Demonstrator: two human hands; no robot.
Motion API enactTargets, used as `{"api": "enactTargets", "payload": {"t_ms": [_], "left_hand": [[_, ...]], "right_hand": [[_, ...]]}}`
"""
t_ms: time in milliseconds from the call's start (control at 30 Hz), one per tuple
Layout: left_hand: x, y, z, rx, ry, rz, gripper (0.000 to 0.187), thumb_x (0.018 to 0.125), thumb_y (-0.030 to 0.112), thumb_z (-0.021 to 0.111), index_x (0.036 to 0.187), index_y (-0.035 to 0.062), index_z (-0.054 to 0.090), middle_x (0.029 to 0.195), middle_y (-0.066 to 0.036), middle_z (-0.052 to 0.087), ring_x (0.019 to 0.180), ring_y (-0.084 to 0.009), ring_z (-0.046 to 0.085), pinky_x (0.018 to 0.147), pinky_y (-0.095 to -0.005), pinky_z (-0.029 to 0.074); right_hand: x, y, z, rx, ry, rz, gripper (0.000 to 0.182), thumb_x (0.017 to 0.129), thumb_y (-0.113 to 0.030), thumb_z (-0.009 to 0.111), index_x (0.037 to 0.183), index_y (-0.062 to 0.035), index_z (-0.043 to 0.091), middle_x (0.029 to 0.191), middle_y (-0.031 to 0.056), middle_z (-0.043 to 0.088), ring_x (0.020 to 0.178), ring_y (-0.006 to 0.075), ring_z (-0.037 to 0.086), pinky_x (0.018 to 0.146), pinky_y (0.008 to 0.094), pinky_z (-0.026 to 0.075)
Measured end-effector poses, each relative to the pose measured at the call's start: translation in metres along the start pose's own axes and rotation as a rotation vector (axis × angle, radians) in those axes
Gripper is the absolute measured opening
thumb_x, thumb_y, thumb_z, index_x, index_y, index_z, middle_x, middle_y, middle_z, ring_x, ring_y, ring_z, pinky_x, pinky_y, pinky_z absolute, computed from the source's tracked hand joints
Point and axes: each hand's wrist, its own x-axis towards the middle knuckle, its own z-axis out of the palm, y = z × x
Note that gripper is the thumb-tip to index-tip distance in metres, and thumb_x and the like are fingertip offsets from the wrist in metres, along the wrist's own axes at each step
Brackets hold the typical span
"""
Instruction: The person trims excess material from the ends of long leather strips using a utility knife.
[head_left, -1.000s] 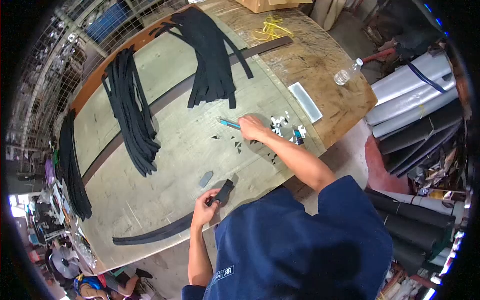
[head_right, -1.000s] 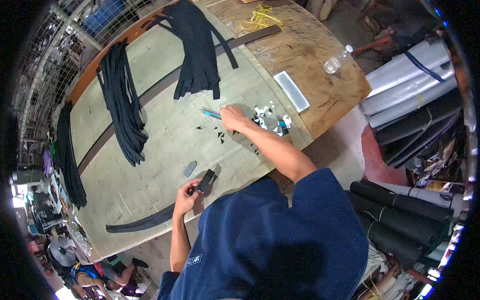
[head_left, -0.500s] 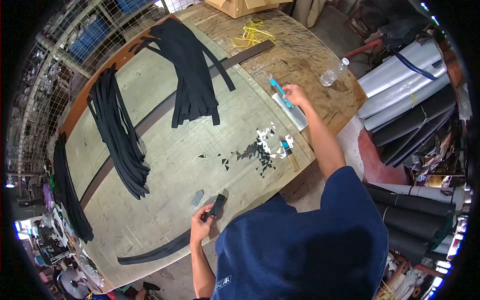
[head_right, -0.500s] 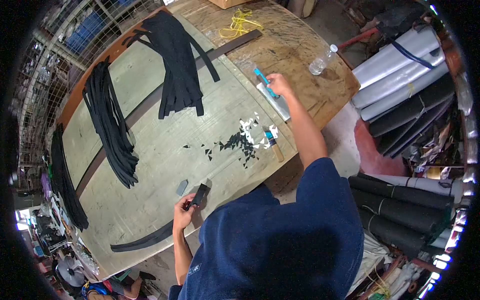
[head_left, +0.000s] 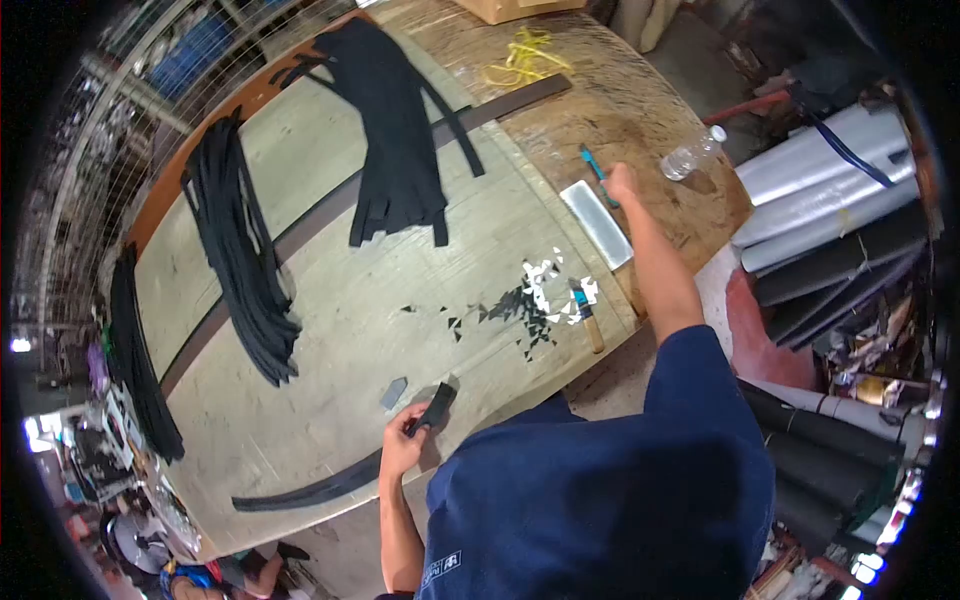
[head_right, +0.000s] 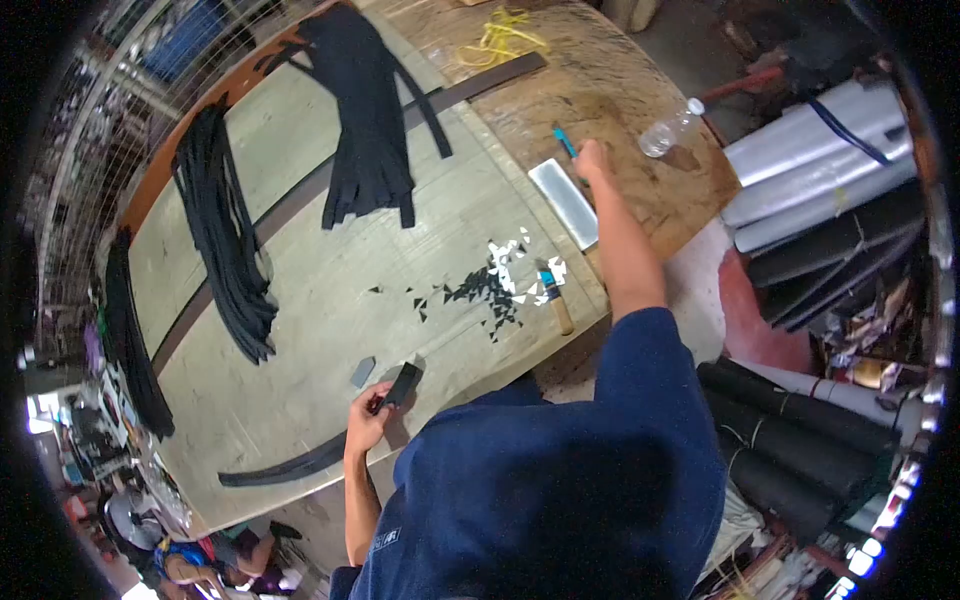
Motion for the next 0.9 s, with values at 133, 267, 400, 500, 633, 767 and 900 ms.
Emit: {"api": "enactTargets", "payload": {"t_ms": [133, 267, 400, 500, 633, 767, 900], "left_hand": [[0.002, -0.007, 0.003, -0.010, 0.003, 0.018, 0.041, 0.081, -0.009, 0.057, 0.120, 0.0007, 0.065, 0.101, -0.006, 0.069, 0.093, -0.0136, 0.063, 0.085, -0.0278, 0.049], [-0.004, 0.001, 0.004, 0.002, 0.000, 0.040, 0.041, 0.082, -0.008, 0.058, 0.121, 0.0007, 0.064, 0.102, -0.007, 0.069, 0.095, -0.0136, 0.063, 0.088, -0.0290, 0.049], [-0.007, -0.008, 0.001, -0.076, -0.012, -0.009, 0.041, 0.082, -0.009, 0.056, 0.121, 0.0008, 0.064, 0.101, -0.007, 0.069, 0.093, -0.0131, 0.063, 0.087, -0.0279, 0.049], [-0.012, -0.002, -0.001, -0.103, 0.006, 0.018, 0.042, 0.081, -0.009, 0.055, 0.121, 0.0009, 0.064, 0.098, -0.005, 0.068, 0.089, -0.0120, 0.062, 0.084, -0.0264, 0.048], [-0.009, 0.002, 0.000, -0.089, -0.001, 0.057, 0.042, 0.082, -0.009, 0.054, 0.121, 0.0010, 0.064, 0.094, -0.002, 0.065, 0.085, -0.0095, 0.059, 0.079, -0.0239, 0.046], [0.006, 0.006, 0.008, -0.050, -0.096, 0.043, 0.039, 0.084, -0.008, 0.058, 0.121, 0.0021, 0.066, 0.099, -0.003, 0.067, 0.090, -0.0110, 0.059, 0.084, -0.0258, 0.047], [0.018, 0.021, 0.014, 0.127, -0.135, 0.186, 0.041, 0.087, -0.001, 0.061, 0.127, 0.0072, 0.064, 0.114, -0.010, 0.069, 0.105, -0.0185, 0.062, 0.092, -0.0326, 0.048]], "right_hand": [[-0.073, -0.092, -0.037, 0.088, 0.192, -0.294, 0.022, 0.085, -0.014, 0.066, 0.104, -0.0062, 0.072, 0.105, 0.0203, 0.070, 0.102, 0.0362, 0.065, 0.089, 0.0433, 0.051], [-0.212, -0.207, 0.015, 0.444, 0.071, -0.996, 0.019, 0.084, -0.014, 0.065, 0.099, -0.0031, 0.070, 0.114, 0.0165, 0.067, 0.113, 0.0354, 0.059, 0.098, 0.0466, 0.046], [-0.292, -0.278, 0.081, 0.490, 0.003, -1.464, 0.020, 0.085, -0.015, 0.063, 0.100, -0.0015, 0.068, 0.122, 0.0126, 0.061, 0.122, 0.0326, 0.053, 0.103, 0.0454, 0.044], [-0.304, -0.256, 0.075, 0.479, -0.099, -1.414, 0.023, 0.082, -0.013, 0.067, 0.099, 0.0010, 0.066, 0.120, 0.0131, 0.060, 0.118, 0.0329, 0.055, 0.100, 0.0440, 0.046], [-0.282, -0.180, 0.051, 0.306, -0.027, -1.378, 0.020, 0.079, -0.010, 0.069, 0.095, 0.0008, 0.066, 0.113, 0.0137, 0.062, 0.114, 0.0335, 0.057, 0.097, 0.0430, 0.047], [-0.304, -0.144, 0.005, 0.341, 0.033, -1.158, 0.019, 0.082, -0.010, 0.068, 0.097, 0.0001, 0.068, 0.105, 0.0142, 0.064, 0.107, 0.0301, 0.060, 0.092, 0.0407, 0.049], [-0.355, -0.159, 0.001, 0.782, -0.654, -0.453, 0.023, 0.090, -0.015, 0.068, 0.109, -0.0007, 0.070, 0.100, 0.0118, 0.068, 0.091, 0.0190, 0.066, 0.079, 0.0355, 0.053]]}}
